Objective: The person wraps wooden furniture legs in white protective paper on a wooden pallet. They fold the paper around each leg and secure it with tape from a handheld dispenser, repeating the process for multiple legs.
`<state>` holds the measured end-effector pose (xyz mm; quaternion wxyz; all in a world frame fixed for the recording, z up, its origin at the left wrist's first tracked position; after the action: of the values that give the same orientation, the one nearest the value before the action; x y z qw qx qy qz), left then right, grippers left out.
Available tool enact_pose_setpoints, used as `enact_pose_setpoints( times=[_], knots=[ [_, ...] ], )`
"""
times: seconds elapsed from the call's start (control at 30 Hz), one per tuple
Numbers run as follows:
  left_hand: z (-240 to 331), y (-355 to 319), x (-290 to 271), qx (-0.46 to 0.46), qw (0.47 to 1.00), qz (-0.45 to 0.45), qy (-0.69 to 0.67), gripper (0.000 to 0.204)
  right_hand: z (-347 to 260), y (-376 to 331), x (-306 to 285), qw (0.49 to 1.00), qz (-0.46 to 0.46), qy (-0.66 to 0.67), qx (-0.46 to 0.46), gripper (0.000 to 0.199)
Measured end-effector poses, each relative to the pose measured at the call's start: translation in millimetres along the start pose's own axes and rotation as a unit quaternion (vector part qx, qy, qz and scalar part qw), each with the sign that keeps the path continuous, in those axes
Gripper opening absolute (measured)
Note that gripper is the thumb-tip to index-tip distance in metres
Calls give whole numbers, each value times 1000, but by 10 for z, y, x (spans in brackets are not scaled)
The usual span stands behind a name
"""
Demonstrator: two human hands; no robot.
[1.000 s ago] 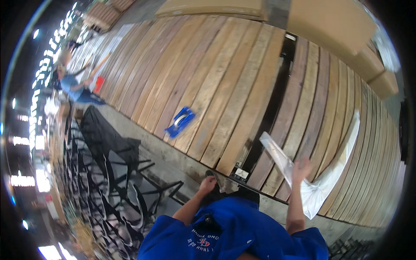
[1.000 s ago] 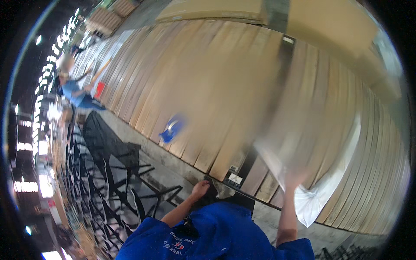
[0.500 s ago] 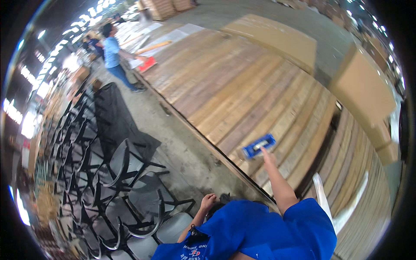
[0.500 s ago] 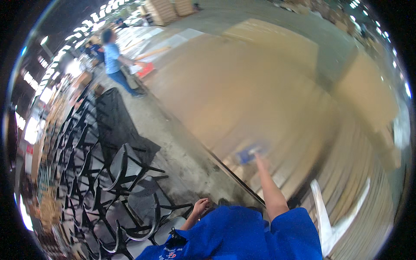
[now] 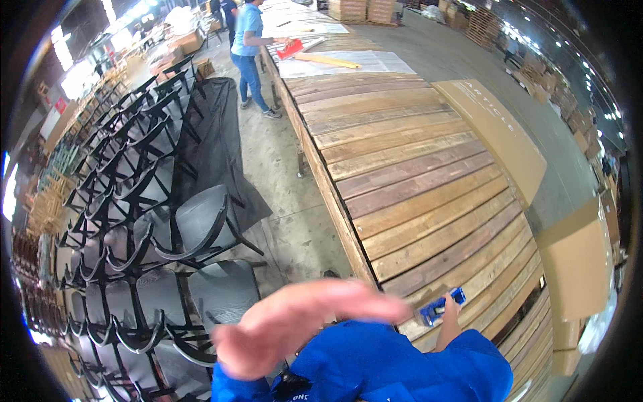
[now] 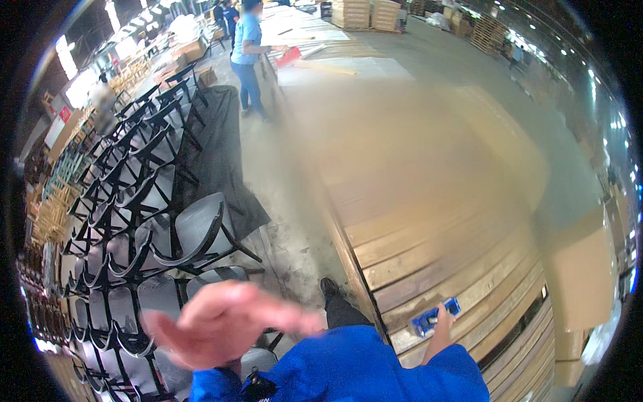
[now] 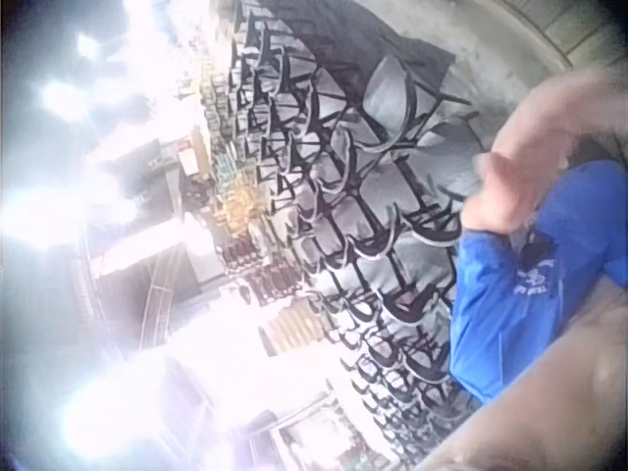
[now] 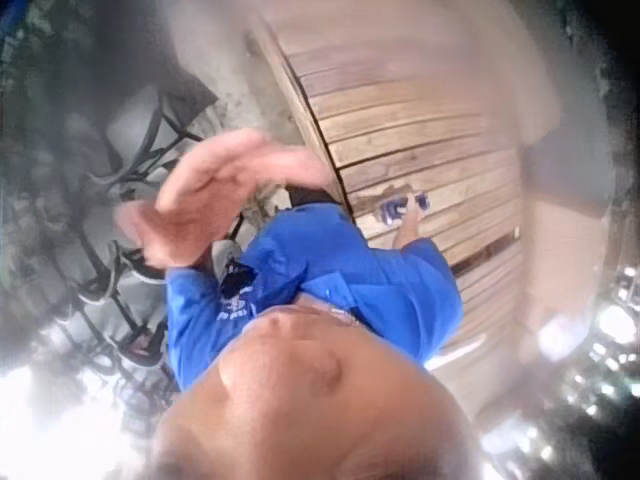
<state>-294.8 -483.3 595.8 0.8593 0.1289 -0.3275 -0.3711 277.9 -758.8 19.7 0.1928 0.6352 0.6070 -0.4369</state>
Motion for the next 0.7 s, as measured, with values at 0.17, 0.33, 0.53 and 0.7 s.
enact_pose_setpoints(
  times=[0.17, 0.33, 0.53, 0.7],
  knots=[
    [386, 998, -77, 47, 996, -18, -74, 76, -160, -168, 555, 976, -172, 133, 6, 67],
    [244, 2044, -524, 28, 992, -20, -118, 61, -832, -473, 941, 987, -22, -112, -113, 68],
    [519, 3000, -1568, 159, 980, -96, 69, 52, -2501, -1735, 1993, 927, -216, -242, -189, 102],
    [1784, 2954, -3788, 561, 788, 63, 245, 28, -4037, -2848, 3208, 877, -252, -302, -277, 90]
  ],
)
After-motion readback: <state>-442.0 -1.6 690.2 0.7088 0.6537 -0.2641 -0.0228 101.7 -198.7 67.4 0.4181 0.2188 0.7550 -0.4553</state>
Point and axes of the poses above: each hand's wrist, its own y-axis towards the middle knuckle, its own x-axis out of the palm, z = x × y, the point moved 9 cm from there along y, towards the middle knuckle, and after that the axes turned 3 degrees about z, right-handed, at the moved point
